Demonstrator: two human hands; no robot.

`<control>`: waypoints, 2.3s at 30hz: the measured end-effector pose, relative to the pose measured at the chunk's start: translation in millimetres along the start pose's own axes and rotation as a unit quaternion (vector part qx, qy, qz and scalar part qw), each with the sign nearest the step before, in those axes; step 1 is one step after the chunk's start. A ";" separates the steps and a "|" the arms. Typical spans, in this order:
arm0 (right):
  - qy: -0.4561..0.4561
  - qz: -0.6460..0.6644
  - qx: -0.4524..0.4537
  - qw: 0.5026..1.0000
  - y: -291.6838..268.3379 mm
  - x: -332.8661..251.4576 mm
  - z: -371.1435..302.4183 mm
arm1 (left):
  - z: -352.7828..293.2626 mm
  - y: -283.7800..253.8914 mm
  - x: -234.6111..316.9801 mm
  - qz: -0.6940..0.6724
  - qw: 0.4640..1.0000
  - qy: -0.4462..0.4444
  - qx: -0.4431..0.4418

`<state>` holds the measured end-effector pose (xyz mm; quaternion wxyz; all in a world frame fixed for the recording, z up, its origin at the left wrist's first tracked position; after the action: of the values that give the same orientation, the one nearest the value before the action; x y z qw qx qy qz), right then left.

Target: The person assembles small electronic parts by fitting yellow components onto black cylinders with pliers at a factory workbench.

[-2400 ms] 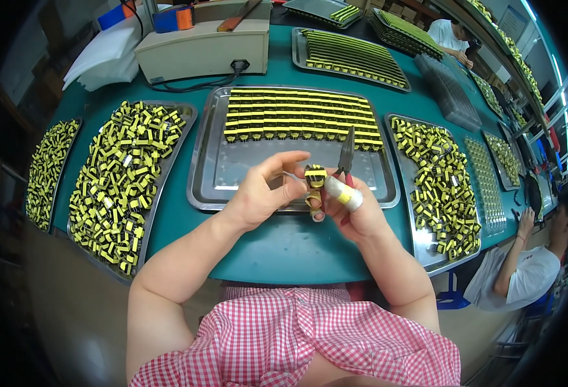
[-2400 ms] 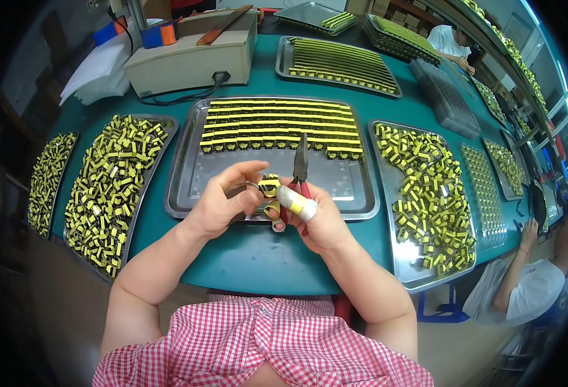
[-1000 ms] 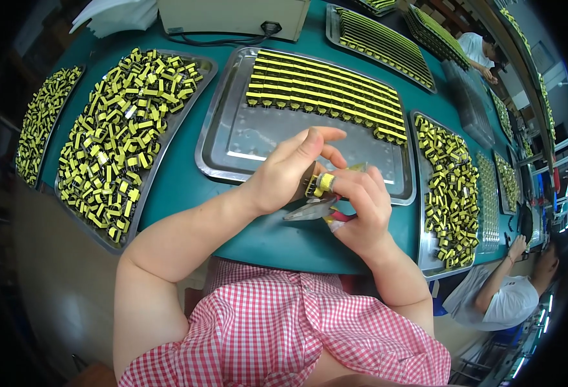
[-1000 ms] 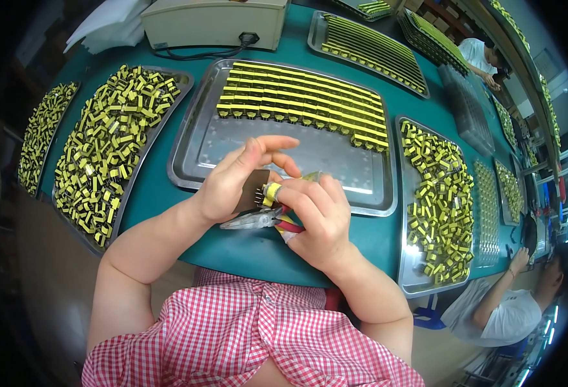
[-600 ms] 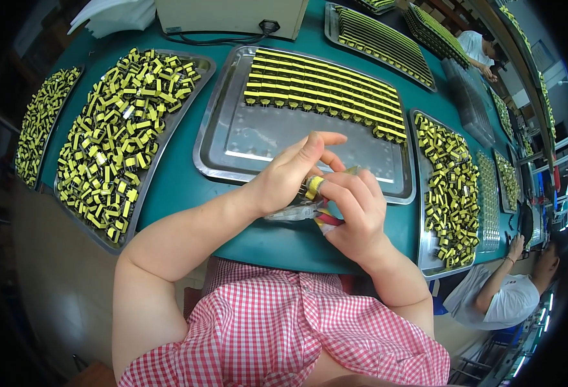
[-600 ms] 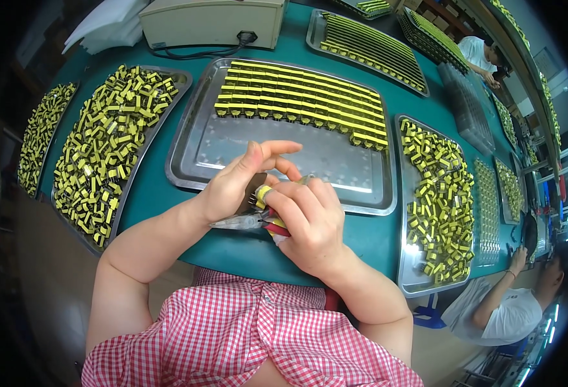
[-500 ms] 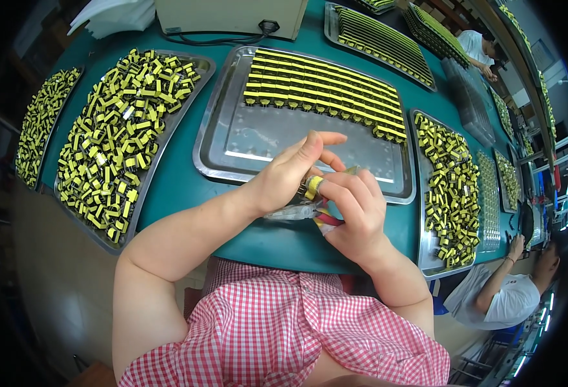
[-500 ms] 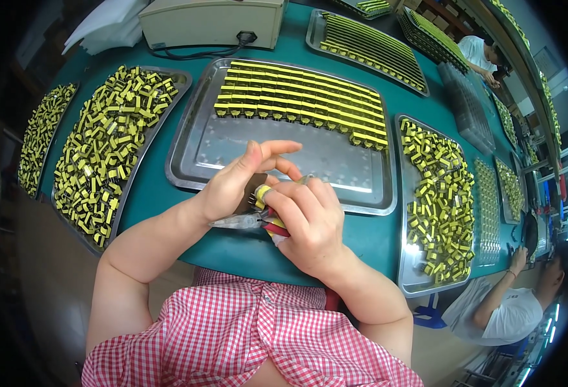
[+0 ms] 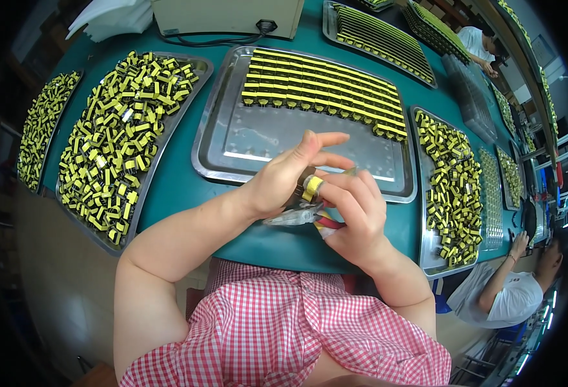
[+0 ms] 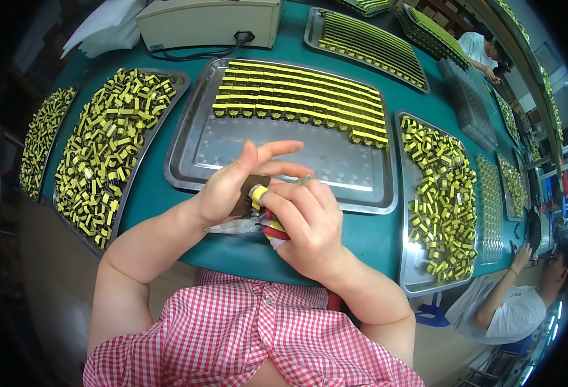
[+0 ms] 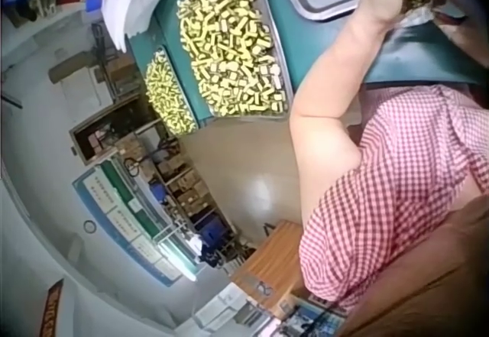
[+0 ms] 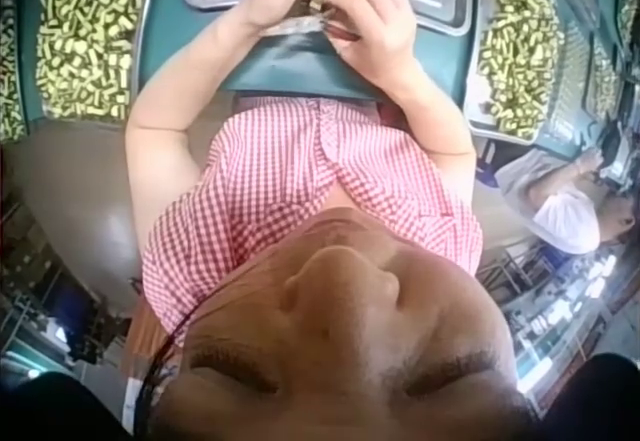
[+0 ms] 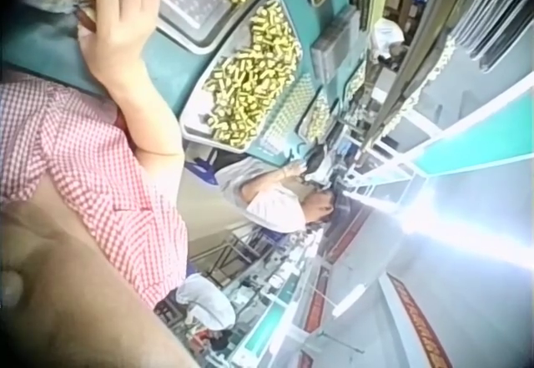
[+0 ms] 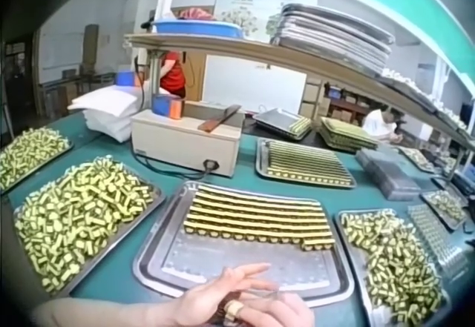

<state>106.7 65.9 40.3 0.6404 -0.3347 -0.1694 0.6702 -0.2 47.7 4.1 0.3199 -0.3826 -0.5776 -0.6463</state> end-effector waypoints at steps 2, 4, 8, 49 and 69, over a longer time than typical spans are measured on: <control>0.008 0.007 0.003 1.000 0.5 1.1 -0.9 | 0.1 -0.6 0.0 -0.005 1.000 0.003 -0.003; 0.016 0.015 0.006 1.000 0.6 0.7 -1.3 | 0.2 -1.5 -0.6 -0.009 1.000 0.006 -0.007; 0.032 0.013 0.013 0.999 -0.2 -0.1 -1.1 | 1.3 -2.5 -1.9 -0.009 1.000 0.018 -0.018; 0.440 0.565 0.048 0.696 13.5 45.7 -17.5 | 0.2 -14.0 8.0 0.173 0.978 0.085 0.072; 0.093 0.160 0.207 0.961 -27.5 11.4 -8.4 | 73.8 -40.4 -0.5 0.496 0.849 -0.015 0.181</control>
<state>133.2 78.7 49.6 0.5927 -0.2780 0.0892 0.7506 -25.3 126.1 -13.6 0.6527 -0.5632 -0.4227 -0.2795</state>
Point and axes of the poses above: each hand's wrist, its own z-axis towards the middle knuckle, its own y-axis out of the palm, x = y × z, the point moved 5 cm from there along z, towards the middle knuckle, and after that the axes turned 1 degree about -z, right-handed, at the moved point
